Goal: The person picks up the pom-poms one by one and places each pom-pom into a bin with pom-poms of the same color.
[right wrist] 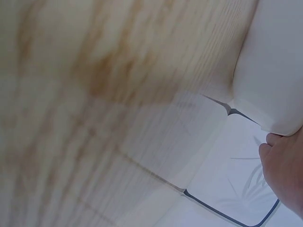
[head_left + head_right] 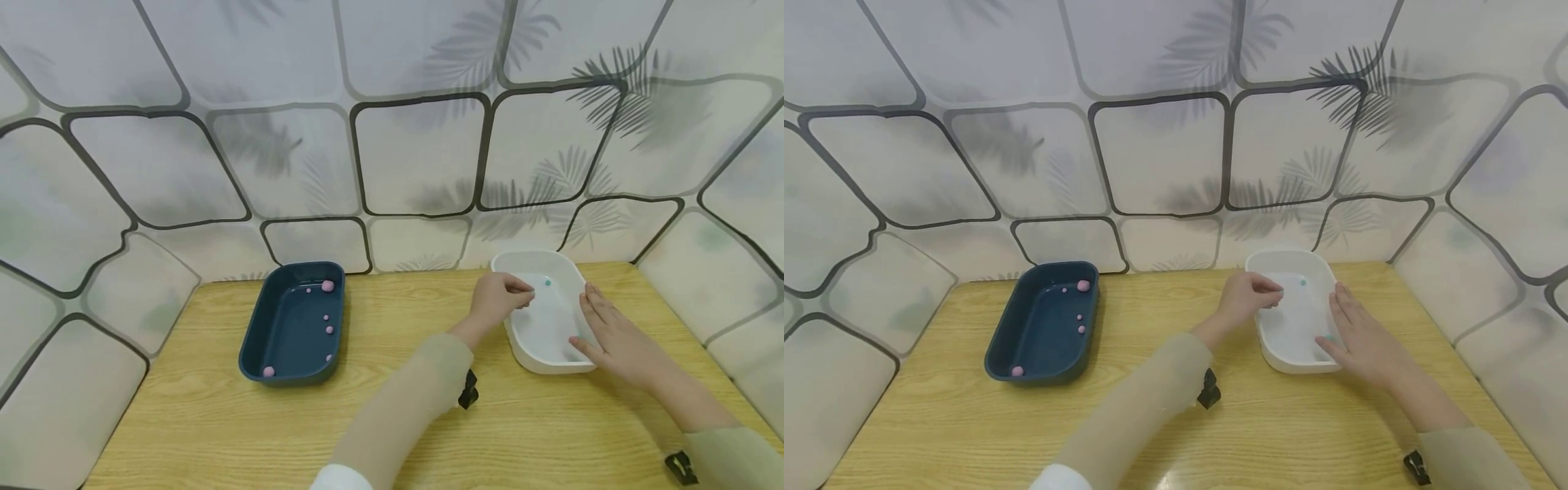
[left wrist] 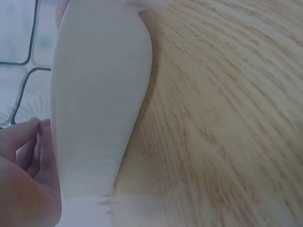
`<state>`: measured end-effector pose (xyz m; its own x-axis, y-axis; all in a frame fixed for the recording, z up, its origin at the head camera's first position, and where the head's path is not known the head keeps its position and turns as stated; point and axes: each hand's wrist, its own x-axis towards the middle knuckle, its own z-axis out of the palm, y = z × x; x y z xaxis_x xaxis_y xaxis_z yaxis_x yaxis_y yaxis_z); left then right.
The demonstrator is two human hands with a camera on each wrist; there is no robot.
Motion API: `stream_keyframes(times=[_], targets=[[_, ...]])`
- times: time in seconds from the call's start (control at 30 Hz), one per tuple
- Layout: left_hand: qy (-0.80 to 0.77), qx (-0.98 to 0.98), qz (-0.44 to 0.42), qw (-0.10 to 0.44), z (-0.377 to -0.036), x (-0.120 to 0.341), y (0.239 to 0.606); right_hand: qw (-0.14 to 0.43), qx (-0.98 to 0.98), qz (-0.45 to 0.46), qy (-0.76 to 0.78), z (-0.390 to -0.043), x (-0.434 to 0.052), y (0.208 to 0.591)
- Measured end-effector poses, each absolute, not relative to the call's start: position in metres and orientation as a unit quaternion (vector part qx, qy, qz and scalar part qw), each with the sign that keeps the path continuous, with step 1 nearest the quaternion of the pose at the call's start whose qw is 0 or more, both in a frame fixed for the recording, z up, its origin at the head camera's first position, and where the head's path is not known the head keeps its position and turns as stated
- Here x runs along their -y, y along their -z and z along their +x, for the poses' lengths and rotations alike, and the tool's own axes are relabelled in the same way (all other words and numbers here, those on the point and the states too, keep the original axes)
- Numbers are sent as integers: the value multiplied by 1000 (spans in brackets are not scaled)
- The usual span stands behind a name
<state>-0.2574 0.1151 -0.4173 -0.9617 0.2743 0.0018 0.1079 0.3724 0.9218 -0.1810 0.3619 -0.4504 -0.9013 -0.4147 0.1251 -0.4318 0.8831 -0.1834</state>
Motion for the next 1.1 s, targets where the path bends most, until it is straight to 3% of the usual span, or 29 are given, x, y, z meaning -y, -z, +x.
stream_keyframes(times=[1.1], targets=[[-559,-816,118,82,-252,-110,416,36,970,217,-102,-181,-362,451]])
